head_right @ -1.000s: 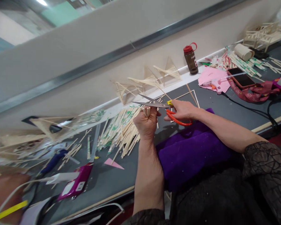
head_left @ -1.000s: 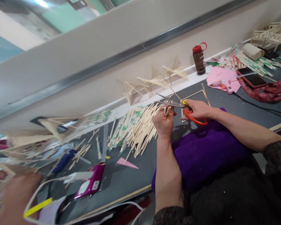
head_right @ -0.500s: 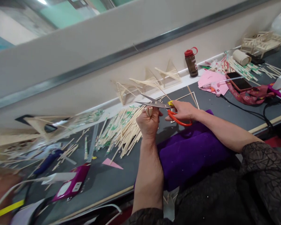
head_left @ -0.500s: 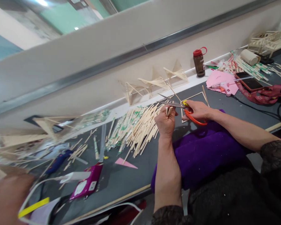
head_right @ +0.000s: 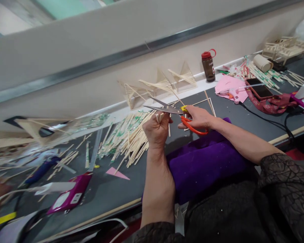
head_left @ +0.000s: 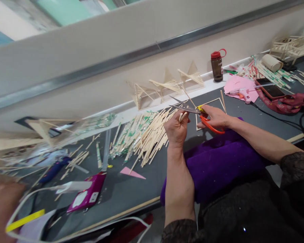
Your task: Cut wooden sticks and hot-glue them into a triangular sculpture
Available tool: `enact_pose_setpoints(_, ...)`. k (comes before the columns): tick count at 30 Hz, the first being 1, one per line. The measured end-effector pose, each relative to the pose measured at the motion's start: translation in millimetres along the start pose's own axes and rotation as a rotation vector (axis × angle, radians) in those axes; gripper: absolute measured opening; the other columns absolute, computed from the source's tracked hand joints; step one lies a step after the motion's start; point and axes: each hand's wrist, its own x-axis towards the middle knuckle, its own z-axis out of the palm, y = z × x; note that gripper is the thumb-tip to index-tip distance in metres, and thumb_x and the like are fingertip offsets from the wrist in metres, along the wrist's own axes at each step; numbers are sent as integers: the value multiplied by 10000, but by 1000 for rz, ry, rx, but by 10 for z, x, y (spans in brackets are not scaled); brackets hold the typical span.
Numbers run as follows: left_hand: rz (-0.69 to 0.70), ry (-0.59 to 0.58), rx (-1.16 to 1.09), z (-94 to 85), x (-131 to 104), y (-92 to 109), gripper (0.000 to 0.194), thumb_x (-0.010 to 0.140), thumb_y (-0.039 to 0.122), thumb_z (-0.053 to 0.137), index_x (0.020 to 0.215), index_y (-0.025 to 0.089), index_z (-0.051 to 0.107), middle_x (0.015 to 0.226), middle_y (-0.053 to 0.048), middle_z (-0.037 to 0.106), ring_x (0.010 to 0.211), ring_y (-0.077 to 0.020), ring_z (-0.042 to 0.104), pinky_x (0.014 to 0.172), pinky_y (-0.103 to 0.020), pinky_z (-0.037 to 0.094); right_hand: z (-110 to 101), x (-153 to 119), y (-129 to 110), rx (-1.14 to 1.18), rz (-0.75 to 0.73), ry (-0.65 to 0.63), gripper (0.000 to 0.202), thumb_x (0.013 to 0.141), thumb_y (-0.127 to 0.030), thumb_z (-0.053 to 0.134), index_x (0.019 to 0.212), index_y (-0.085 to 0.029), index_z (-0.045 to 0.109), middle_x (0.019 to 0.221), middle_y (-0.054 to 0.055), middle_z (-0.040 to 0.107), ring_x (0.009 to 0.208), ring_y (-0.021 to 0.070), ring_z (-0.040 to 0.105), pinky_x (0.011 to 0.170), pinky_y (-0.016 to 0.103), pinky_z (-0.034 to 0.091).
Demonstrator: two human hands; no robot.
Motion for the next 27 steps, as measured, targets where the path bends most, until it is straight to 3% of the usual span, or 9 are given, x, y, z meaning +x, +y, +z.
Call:
enact_pose_setpoints(6, 1, -70, 31, -83, 30, -20, 319, 930, 387, 622, 660, 219, 648, 560, 4, 626, 558, -131, 606, 624, -232, 457, -47, -30, -22, -38, 5, -18, 438, 742, -408, 730, 1071, -198, 533, 1107, 86, 667, 955, 231, 628, 801, 316, 440)
enact_pose_setpoints(12, 22, -142, 3, -126, 32, -23, 367, 930, 357, 590, 593, 213, 604, 542, 0, 603, 523, -124, 573, 597, -241, 439, -62, -17, 14, -40, 16, -106, 388, 787, -421, 704, 1070, -198, 561, 978, 47, 689, 840, 197, 612, 726, 284, 404)
enact_pose_setpoints(27, -5, -97, 35, -87, 34, -25, 503, 937, 443, 558, 487, 220, 541, 486, -3, 560, 474, -119, 515, 585, -261, 444, -94, -31, -17, -81, 21, -94, 369, 788, -491, 696, 961, -209, 533, 956, 53, 684, 781, 189, 574, 666, 278, 357)
